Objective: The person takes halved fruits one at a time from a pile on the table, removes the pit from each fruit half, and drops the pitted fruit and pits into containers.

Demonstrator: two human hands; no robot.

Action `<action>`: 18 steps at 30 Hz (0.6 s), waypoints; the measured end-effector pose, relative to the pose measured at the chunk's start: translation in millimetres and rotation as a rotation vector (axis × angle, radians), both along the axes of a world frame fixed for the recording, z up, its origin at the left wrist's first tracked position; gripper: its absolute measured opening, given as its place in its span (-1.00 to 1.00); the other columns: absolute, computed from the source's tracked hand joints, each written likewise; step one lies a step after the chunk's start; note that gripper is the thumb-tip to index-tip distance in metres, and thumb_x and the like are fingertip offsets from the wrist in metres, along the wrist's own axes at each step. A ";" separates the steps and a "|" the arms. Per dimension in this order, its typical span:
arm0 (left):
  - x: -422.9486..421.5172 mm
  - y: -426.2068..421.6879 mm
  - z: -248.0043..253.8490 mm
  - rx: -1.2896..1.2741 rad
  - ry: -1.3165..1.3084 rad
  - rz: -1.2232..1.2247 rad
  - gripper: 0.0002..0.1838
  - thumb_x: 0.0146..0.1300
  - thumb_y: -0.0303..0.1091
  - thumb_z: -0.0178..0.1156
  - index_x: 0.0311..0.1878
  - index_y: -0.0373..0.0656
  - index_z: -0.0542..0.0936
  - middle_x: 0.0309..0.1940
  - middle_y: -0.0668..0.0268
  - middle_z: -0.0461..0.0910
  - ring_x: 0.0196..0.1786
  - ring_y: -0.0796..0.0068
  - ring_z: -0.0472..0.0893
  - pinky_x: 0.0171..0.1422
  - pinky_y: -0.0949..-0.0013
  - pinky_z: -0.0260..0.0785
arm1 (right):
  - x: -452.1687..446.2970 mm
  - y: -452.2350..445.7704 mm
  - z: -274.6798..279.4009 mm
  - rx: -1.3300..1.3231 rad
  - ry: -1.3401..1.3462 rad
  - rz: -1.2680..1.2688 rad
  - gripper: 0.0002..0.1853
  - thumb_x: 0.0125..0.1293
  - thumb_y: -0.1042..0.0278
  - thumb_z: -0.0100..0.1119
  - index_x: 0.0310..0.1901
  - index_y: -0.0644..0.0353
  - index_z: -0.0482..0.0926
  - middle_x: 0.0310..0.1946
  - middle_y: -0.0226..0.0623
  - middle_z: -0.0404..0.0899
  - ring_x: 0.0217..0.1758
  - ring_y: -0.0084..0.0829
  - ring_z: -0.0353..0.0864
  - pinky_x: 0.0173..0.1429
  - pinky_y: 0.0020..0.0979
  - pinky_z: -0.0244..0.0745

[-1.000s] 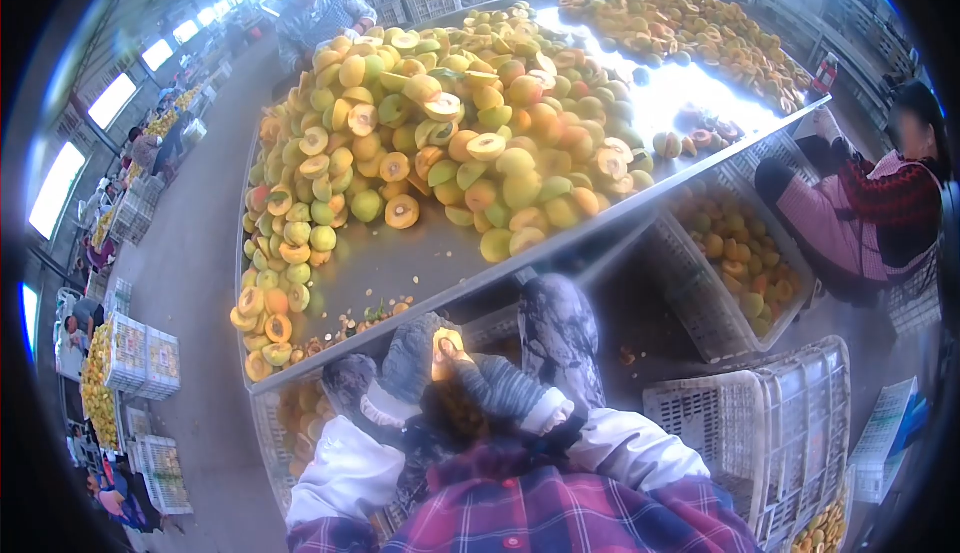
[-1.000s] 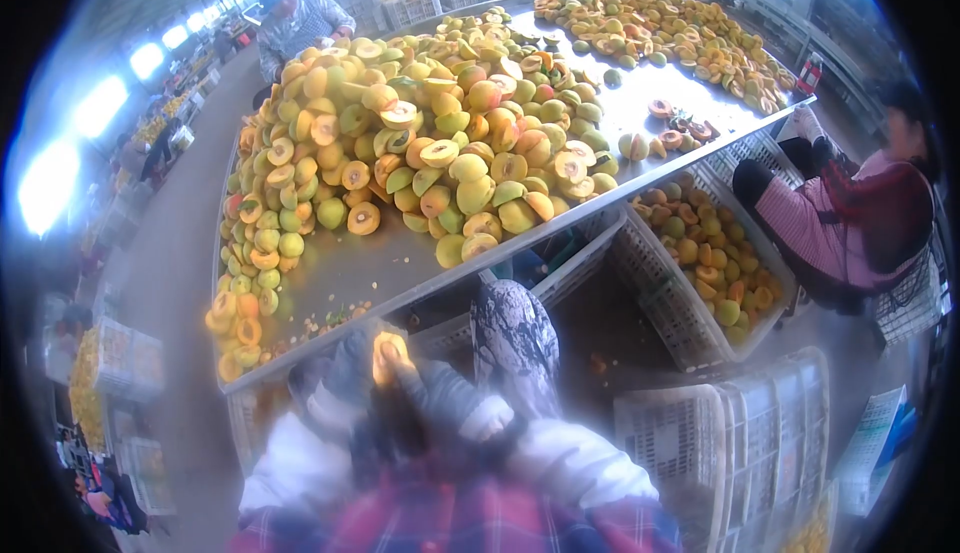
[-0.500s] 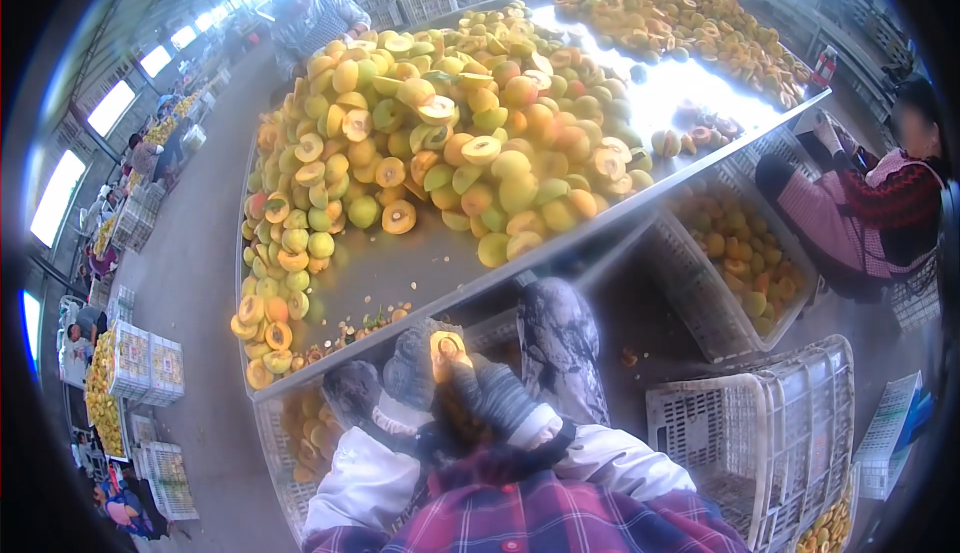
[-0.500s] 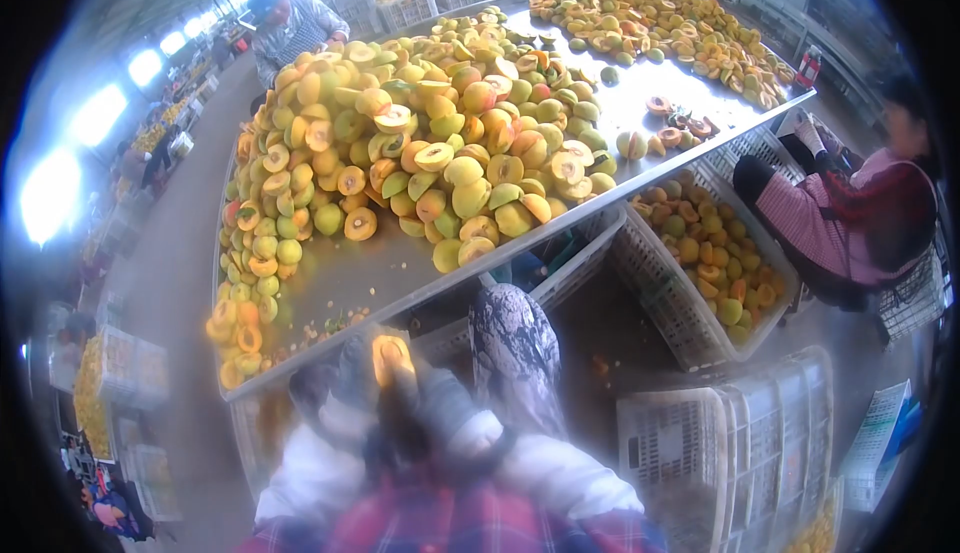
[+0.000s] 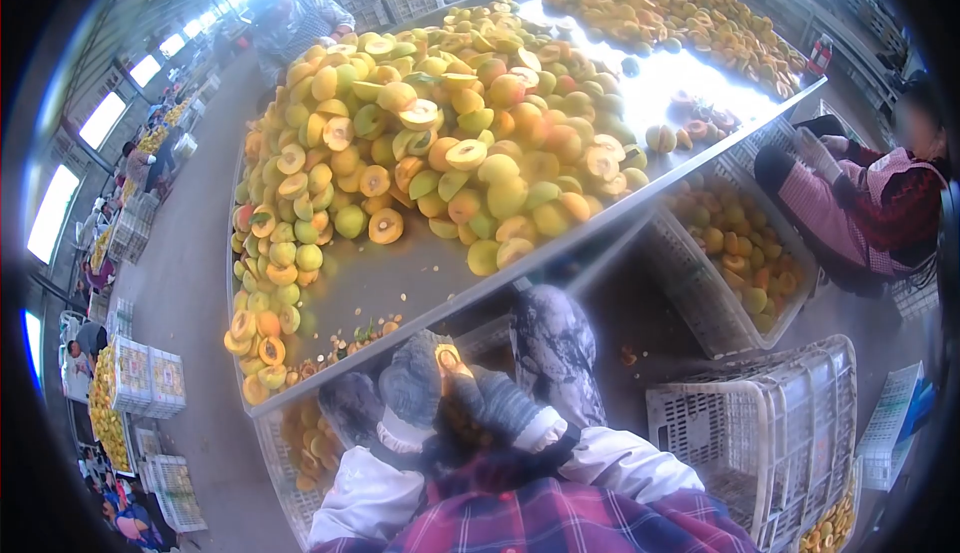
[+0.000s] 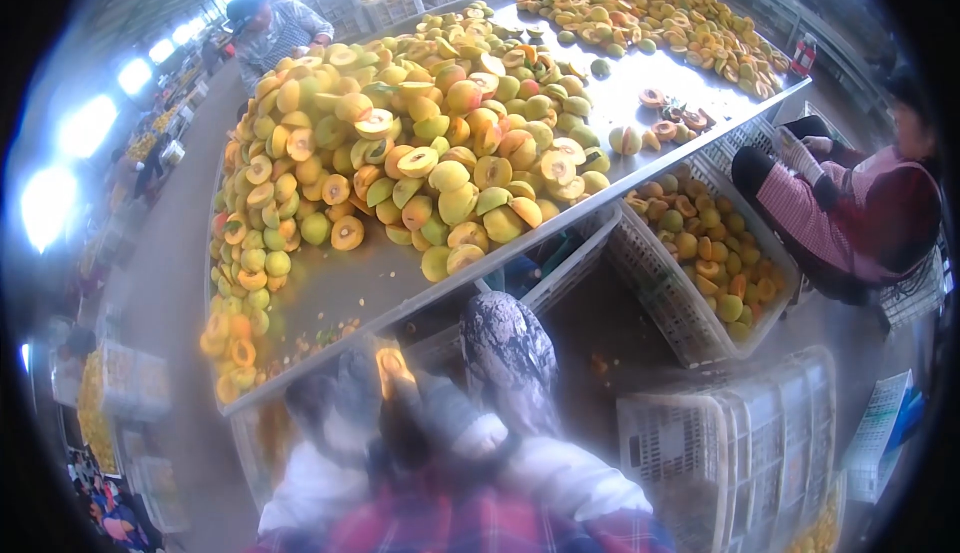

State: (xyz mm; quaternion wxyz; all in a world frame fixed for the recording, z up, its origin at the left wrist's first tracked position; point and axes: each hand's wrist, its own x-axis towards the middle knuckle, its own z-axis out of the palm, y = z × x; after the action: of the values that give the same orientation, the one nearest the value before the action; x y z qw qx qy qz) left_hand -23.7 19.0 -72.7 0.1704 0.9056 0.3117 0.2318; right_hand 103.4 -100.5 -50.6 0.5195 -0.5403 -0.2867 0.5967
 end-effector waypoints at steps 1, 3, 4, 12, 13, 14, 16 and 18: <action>10.6 -4.8 26.8 -0.066 0.036 -0.031 -0.81 0.28 -0.36 0.15 -0.08 -0.17 0.59 -0.25 0.19 0.63 -0.16 0.29 0.64 -0.09 0.31 0.49 | -0.4 -0.8 -10.6 0.041 0.097 -0.006 -0.50 0.53 -0.10 -0.13 -0.02 0.28 0.48 -0.37 -0.09 0.56 -0.16 -0.07 0.55 0.07 -0.19 0.43; 14.2 -1.9 32.7 -0.185 -0.017 -0.080 -0.84 0.27 -0.38 0.15 -0.12 -0.17 0.58 -0.26 0.19 0.63 -0.18 0.27 0.63 -0.10 0.28 0.49 | -2.9 1.1 -40.8 0.084 0.195 -0.015 -0.56 0.52 0.01 -0.02 0.07 0.29 0.46 -0.26 -0.02 0.58 -0.02 0.03 0.55 0.19 -0.17 0.40; 14.7 1.4 30.2 -0.291 -0.081 -0.120 -0.86 0.27 -0.39 0.15 -0.14 -0.17 0.57 -0.27 0.19 0.62 -0.19 0.26 0.63 -0.11 0.27 0.48 | -4.7 3.3 -61.0 0.186 0.244 -0.037 -0.59 0.52 0.00 0.01 0.03 0.24 0.54 -0.25 -0.25 0.57 -0.13 -0.31 0.54 0.00 -0.42 0.44; 37.0 20.4 42.4 -0.888 -0.302 -0.406 -0.96 0.23 -0.46 0.15 -0.27 -0.18 0.52 -0.30 0.18 0.62 -0.23 0.20 0.63 -0.13 0.19 0.46 | 6.9 -6.2 -54.1 0.307 0.404 -0.090 -0.56 0.52 -0.03 0.04 0.05 0.24 0.59 -0.17 -0.44 0.62 -0.23 -0.63 0.57 -0.16 -0.59 0.52; 38.8 24.4 52.9 -0.326 0.095 -0.460 -0.96 0.23 -0.47 0.15 -0.27 -0.19 0.51 -0.30 0.18 0.62 -0.22 0.20 0.63 -0.12 0.18 0.46 | 15.1 -12.2 -26.6 0.220 0.163 0.016 -0.56 0.53 0.00 0.04 0.06 0.27 0.59 -0.16 -0.42 0.62 -0.18 -0.61 0.59 -0.12 -0.59 0.54; 38.9 29.0 44.5 -0.327 0.093 -0.458 -0.96 0.23 -0.47 0.15 -0.27 -0.19 0.51 -0.30 0.18 0.62 -0.22 0.20 0.63 -0.12 0.18 0.46 | 19.2 -15.8 -11.4 0.130 -0.078 0.124 -0.56 0.54 0.02 0.03 0.07 0.30 0.58 -0.15 -0.39 0.63 -0.12 -0.59 0.61 -0.09 -0.59 0.55; 38.2 38.6 20.0 -0.229 0.047 -0.434 -0.91 0.21 -0.48 0.15 -0.22 -0.22 0.54 -0.31 0.18 0.63 -0.20 0.20 0.64 -0.12 0.20 0.47 | 4.8 -12.1 -50.3 0.243 0.137 0.026 -0.57 0.55 0.05 0.02 0.08 0.31 0.58 -0.11 -0.37 0.64 -0.08 -0.57 0.61 -0.03 -0.59 0.54; 37.7 35.2 33.8 -0.433 -0.025 -0.409 -0.88 0.29 -0.41 0.13 -0.19 -0.24 0.56 -0.31 0.18 0.63 -0.21 0.24 0.64 -0.11 0.24 0.48 | -7.6 -6.9 -85.2 0.355 0.354 -0.081 -0.58 0.56 0.08 0.00 0.09 0.32 0.58 -0.08 -0.34 0.64 -0.03 -0.55 0.61 0.02 -0.59 0.53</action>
State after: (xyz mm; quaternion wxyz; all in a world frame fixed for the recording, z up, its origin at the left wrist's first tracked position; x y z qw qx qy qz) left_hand 14.0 54.1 -38.9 0.4066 0.8893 0.1627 0.1318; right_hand 95.8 -107.4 -135.8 0.6719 -0.3389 -0.2697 0.6008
